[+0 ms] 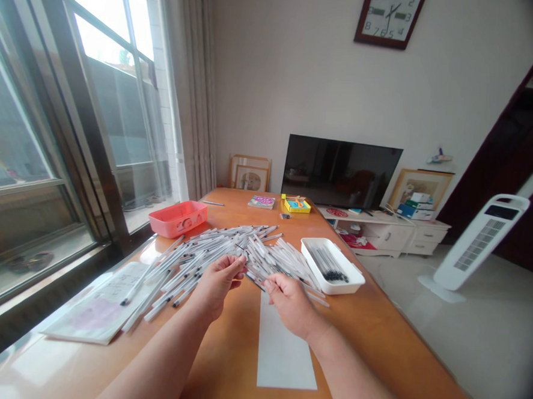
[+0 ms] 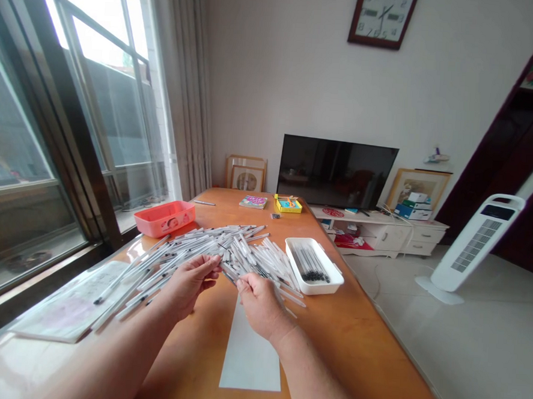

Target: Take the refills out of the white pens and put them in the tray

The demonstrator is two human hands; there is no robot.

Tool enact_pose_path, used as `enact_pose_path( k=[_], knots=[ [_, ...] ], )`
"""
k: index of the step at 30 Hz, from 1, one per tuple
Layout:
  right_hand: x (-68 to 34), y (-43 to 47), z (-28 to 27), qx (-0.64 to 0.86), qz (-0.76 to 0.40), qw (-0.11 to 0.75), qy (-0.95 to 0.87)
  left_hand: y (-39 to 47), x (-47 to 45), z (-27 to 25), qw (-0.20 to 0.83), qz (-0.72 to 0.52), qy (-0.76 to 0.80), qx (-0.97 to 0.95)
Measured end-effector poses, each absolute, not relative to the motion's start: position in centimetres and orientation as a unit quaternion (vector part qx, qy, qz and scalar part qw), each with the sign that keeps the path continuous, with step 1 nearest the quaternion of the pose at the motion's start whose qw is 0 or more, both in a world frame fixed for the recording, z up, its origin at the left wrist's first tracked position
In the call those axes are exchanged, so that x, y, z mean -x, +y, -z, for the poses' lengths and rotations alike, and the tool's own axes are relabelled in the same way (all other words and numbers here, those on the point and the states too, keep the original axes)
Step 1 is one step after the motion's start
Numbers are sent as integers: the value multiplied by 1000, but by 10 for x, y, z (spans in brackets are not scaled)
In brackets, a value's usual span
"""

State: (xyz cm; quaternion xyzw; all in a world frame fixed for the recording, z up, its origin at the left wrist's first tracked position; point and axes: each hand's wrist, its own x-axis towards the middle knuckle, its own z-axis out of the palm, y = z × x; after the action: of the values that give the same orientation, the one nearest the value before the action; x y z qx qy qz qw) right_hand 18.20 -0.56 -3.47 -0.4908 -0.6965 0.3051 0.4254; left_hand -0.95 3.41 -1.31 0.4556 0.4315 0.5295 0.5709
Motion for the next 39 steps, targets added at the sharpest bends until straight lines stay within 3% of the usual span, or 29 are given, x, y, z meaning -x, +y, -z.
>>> enact_pose_path(
  k=[39],
  knots=[
    [-179,-6,33,475,-371,432,-671,37,11,17,644,-540,361,-404]
  ],
)
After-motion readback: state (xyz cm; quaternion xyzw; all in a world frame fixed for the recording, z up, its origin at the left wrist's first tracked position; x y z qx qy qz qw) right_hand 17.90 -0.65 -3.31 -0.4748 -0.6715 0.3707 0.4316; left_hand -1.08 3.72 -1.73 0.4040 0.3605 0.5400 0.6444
